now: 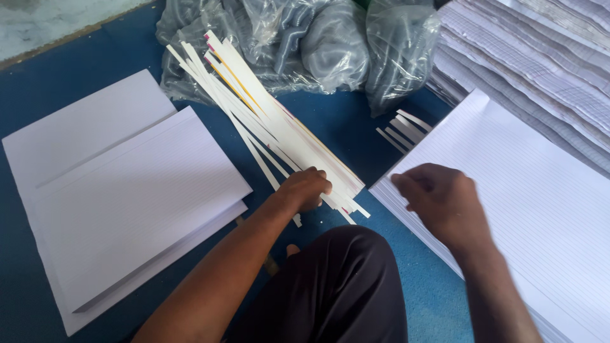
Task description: The person folds a stack of lined paper sheets in half by hand, aligning the edges and pressing the crease. They then lift the folded stack, fan through the pages to check alignment, and place it on a larger pile of similar paper.
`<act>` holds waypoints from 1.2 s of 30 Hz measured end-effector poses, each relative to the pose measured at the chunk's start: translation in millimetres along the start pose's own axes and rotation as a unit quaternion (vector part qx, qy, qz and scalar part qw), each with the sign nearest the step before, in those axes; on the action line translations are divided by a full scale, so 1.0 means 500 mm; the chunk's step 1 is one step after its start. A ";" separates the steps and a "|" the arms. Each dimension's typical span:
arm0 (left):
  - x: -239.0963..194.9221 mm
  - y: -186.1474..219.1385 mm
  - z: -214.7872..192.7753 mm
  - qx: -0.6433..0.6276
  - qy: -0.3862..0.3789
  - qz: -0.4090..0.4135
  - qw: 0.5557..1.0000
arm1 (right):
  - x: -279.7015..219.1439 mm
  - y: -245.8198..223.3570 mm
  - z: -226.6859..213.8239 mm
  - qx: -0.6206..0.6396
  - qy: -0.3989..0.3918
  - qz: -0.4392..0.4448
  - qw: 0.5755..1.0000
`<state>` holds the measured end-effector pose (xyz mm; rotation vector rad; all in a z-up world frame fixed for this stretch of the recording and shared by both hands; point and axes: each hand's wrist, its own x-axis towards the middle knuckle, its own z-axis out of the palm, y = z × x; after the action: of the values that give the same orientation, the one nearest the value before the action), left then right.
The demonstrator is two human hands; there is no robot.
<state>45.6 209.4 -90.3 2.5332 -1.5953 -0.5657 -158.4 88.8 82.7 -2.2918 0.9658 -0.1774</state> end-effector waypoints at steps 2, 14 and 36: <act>-0.009 -0.005 -0.005 0.003 0.002 0.009 1.000 | 0.011 -0.019 0.023 0.030 -0.010 -0.020 0.999; -0.048 -0.007 -0.033 0.009 0.120 0.092 0.988 | 0.081 -0.008 0.146 -0.027 -0.083 -0.087 0.992; -0.084 0.096 -0.110 -0.229 0.499 0.112 0.828 | 0.089 -0.003 0.087 0.005 0.024 -0.099 0.995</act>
<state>8.4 218.7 -15.6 1.7116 -1.1077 0.3518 -110.2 81.2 44.3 -2.3813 0.7580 -0.3220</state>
